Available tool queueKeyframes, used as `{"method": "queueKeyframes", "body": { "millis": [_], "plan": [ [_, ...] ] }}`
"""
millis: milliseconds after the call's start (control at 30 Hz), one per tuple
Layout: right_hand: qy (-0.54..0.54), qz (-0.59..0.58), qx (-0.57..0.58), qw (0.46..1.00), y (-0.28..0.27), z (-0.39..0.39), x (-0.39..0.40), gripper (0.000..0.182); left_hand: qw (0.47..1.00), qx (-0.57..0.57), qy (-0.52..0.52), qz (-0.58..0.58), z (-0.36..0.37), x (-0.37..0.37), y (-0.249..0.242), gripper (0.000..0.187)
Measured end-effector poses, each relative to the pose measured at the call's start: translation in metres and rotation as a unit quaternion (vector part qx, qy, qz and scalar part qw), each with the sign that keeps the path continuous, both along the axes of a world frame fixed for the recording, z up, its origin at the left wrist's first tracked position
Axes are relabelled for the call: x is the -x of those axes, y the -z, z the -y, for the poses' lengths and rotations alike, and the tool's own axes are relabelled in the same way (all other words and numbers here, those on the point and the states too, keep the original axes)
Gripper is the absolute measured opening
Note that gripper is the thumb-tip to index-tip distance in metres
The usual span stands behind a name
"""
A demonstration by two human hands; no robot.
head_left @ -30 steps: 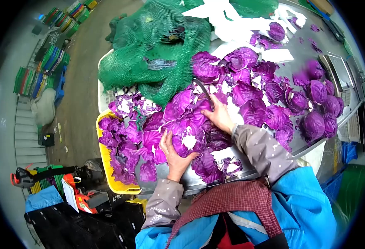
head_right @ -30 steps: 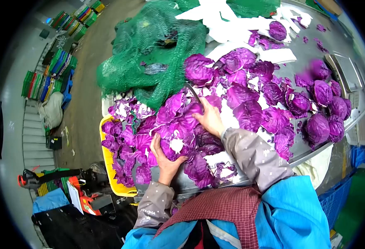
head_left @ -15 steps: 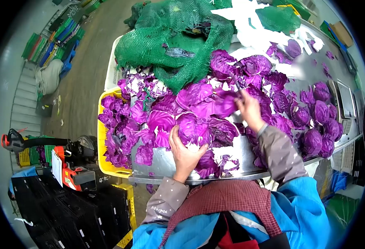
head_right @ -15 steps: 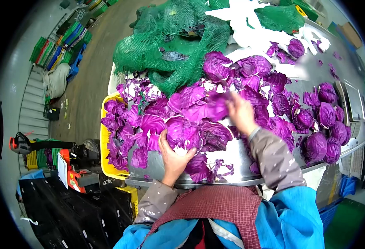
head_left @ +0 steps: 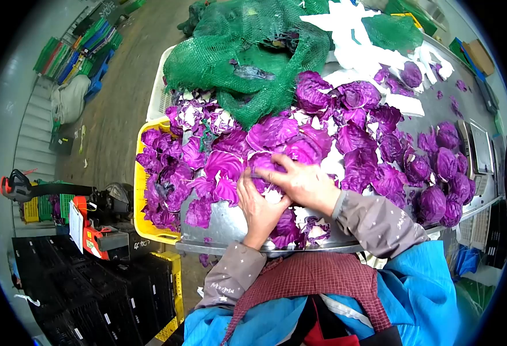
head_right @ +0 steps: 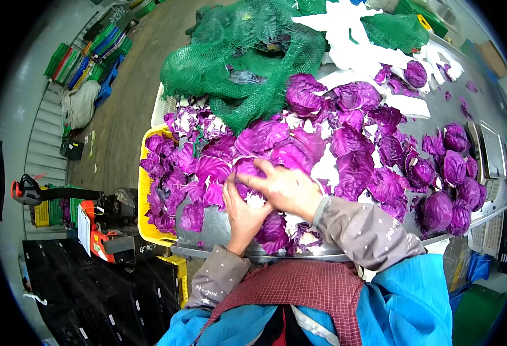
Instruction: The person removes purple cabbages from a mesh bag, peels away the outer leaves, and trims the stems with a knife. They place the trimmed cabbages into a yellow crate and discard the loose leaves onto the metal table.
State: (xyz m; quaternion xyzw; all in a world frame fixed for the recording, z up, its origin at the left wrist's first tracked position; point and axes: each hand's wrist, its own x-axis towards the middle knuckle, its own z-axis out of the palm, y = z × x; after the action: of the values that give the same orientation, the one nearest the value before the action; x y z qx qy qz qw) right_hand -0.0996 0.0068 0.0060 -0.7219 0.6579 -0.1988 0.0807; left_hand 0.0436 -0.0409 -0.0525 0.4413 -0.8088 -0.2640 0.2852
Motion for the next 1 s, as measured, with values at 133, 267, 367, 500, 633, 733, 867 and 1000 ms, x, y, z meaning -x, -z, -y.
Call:
{"method": "queueKeyframes", "body": {
  "millis": [133,267,367,500,633,733,867,1000],
  "plan": [
    [0.081,0.013,-0.056,0.995,-0.001,0.028,0.047,0.051,0.999,-0.024,0.012,0.039,-0.012,-0.002,-0.012,0.105],
    [0.002,0.144,-0.116,0.983,0.004,0.022,0.022,0.092,0.999,-0.039,0.025,0.01,-0.001,-0.004,-0.01,0.103],
    [0.022,0.145,-0.137,0.98,0.018,0.032,0.021,0.069,0.999,-0.031,0.031,-0.001,0.001,-0.006,-0.008,0.103],
    [-0.009,0.123,-0.014,0.992,0.042,0.033,0.026,0.048,0.999,-0.013,0.026,-0.027,0.002,-0.009,0.001,0.102],
    [0.164,0.058,0.039,0.984,0.072,0.04,0.064,0.028,0.998,-0.046,0.038,-0.032,-0.008,-0.02,-0.002,0.104],
    [0.195,0.155,-0.046,0.967,0.051,0.035,0.068,0.042,0.995,-0.073,0.035,-0.065,-0.007,-0.031,0.008,0.105],
    [0.127,0.297,-0.087,0.942,0.03,0.016,0.027,0.084,0.992,-0.083,0.042,-0.088,-0.01,-0.038,0.014,0.106],
    [0.204,0.368,-0.111,0.9,0.056,0.026,0.016,0.075,0.99,-0.079,0.043,-0.112,-0.019,-0.054,0.021,0.105]
  ]
}}
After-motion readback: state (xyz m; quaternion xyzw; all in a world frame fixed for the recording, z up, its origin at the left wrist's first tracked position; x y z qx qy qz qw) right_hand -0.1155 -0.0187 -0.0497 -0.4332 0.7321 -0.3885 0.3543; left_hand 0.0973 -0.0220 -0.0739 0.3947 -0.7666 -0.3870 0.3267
